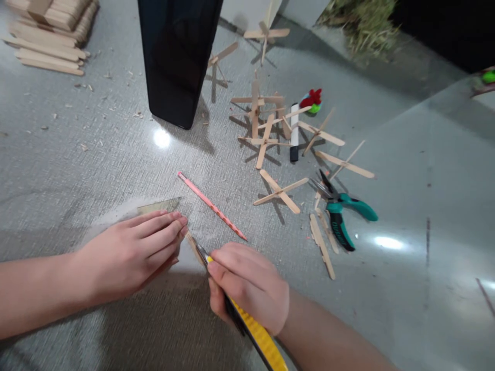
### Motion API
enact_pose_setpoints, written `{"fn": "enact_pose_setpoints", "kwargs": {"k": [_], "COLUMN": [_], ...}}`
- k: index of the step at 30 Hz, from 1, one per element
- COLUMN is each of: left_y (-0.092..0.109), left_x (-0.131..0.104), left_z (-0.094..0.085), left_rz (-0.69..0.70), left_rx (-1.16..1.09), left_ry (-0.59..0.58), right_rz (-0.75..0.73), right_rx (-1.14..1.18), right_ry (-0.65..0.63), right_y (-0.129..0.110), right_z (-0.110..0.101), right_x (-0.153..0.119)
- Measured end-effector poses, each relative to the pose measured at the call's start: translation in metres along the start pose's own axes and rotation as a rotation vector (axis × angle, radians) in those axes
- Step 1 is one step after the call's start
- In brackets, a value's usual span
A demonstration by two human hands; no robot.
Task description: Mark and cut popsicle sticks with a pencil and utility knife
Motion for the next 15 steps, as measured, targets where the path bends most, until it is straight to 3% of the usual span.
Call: {"fn": "enact_pose_setpoints", "kwargs": {"k": [15], "left_y": [0.0004], "left_x": [0.0001], "left_z": [-0.0002], "left_rz": [0.018], "left_rx": [0.017], "left_ry": [-0.011], "right_rz": [-0.020], "right_rx": [0.006], "right_ry": [0.007], "right_y": [-0.0036], "right_z": [0.0061], "right_x": [0.0126]}}
Point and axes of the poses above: each hand's wrist, its own x-axis towards the middle knuckle, its own z-axis out of the palm, y = z × x, the point moved 4 cm from there along x, towards the middle knuckle, and after that the axes turned 8 degrees about -x, right-handed, at the moved point
